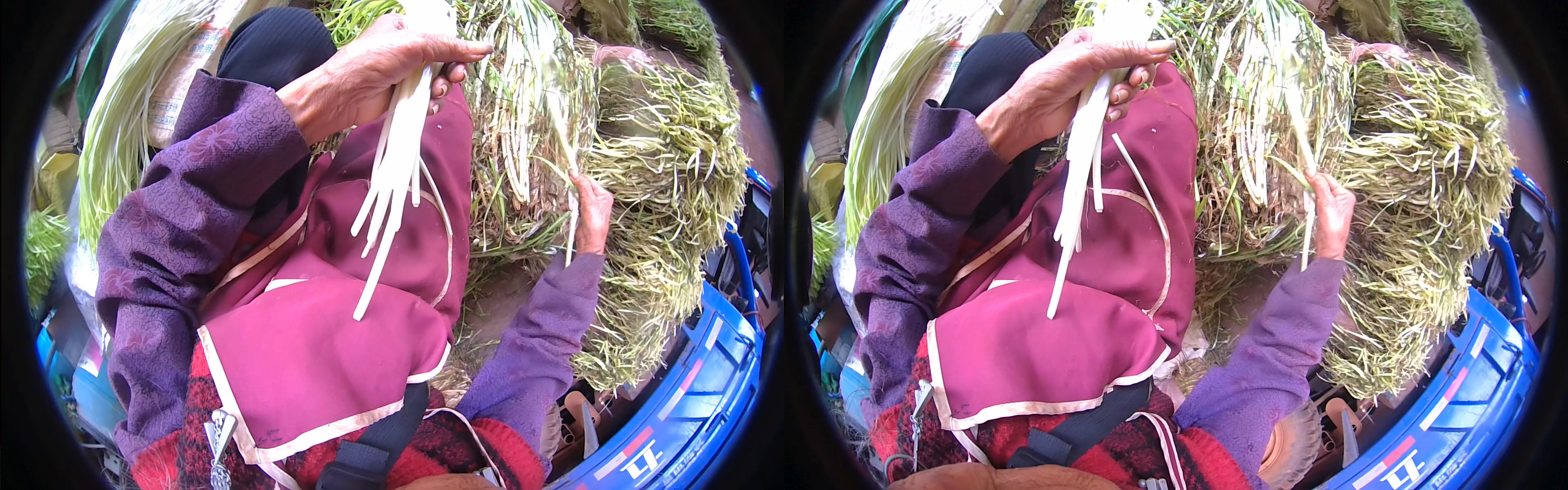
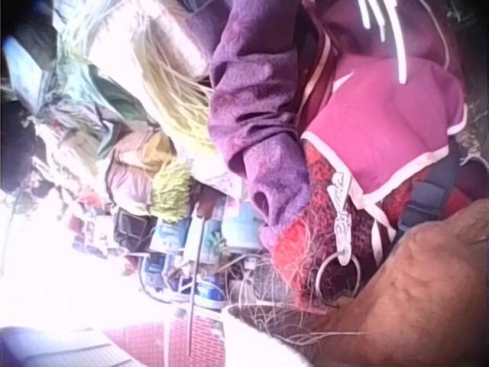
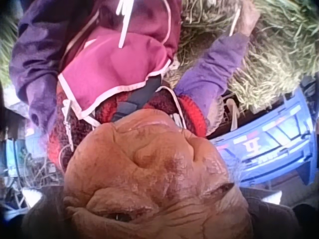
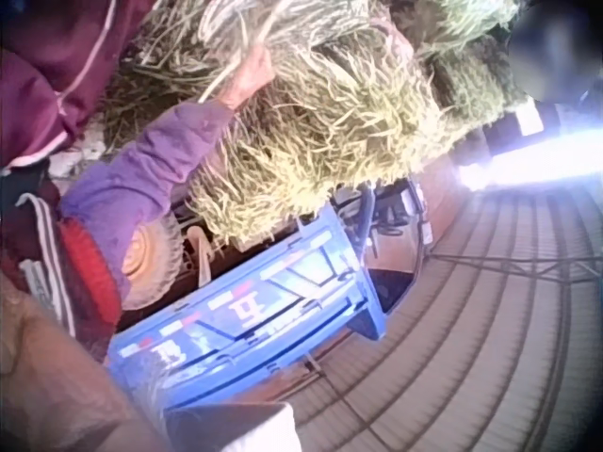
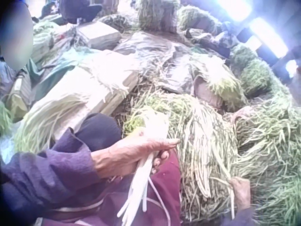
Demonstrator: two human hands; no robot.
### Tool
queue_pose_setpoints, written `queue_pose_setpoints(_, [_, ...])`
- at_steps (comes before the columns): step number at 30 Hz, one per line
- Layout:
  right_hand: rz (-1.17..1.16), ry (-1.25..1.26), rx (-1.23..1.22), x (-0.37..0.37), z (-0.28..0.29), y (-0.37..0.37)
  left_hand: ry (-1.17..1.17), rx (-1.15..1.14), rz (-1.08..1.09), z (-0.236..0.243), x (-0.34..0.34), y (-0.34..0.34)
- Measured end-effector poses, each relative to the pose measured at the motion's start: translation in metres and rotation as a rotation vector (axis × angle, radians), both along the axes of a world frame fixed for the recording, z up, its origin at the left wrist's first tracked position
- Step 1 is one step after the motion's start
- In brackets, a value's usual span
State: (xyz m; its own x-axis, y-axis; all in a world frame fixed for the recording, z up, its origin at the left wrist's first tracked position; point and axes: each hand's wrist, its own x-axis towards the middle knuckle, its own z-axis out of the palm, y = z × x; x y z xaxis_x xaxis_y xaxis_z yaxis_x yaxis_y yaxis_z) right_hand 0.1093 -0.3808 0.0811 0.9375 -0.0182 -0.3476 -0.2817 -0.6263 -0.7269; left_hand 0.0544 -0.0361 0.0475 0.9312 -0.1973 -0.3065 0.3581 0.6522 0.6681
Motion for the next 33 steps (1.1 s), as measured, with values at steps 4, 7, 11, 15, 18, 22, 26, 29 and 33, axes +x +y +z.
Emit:
queue_pose_setpoints(4, [-0.05,-0.402,0.257,-0.059,-0.001,0.023,0.014,0.052,-0.062,-0.005,-0.002,-0.006])
queue_pose_setpoints(7, [-0.092,-0.104,0.48,-0.093,-0.017,0.06,0.037,0.137,-0.106,-0.01,-0.001,-0.014])
queue_pose_setpoints(11, [-0.094,-0.169,0.449,-0.133,-0.005,0.089,0.032,0.228,-0.241,-0.02,-0.005,-0.022])
queue_pose_setpoints(15, [0.305,-0.477,0.126,-0.14,-0.009,0.109,-0.019,0.172,-0.284,-0.026,-0.01,-0.026])
queue_pose_setpoints(18, [0.465,-0.591,0.114,-0.144,-0.022,0.116,-0.09,0.115,-0.217,-0.03,-0.012,-0.026])
queue_pose_setpoints(22, [0.626,-0.551,0.144,-0.143,-0.025,0.116,-0.128,0.166,-0.1,-0.042,-0.013,-0.028])
queue_pose_setpoints(26, [0.55,-0.494,0.044,-0.118,-0.007,0.113,-0.255,0.143,-0.109,-0.054,-0.008,-0.023])
queue_pose_setpoints(29, [0.368,-0.34,0.1,-0.093,-0.008,0.123,-0.258,0.156,-0.145,-0.059,-0.007,-0.023])
queue_pose_setpoints(33, [0.253,-0.152,0.484,-0.081,-0.033,0.145,-0.191,0.078,-0.094,-0.055,-0.008,-0.025])
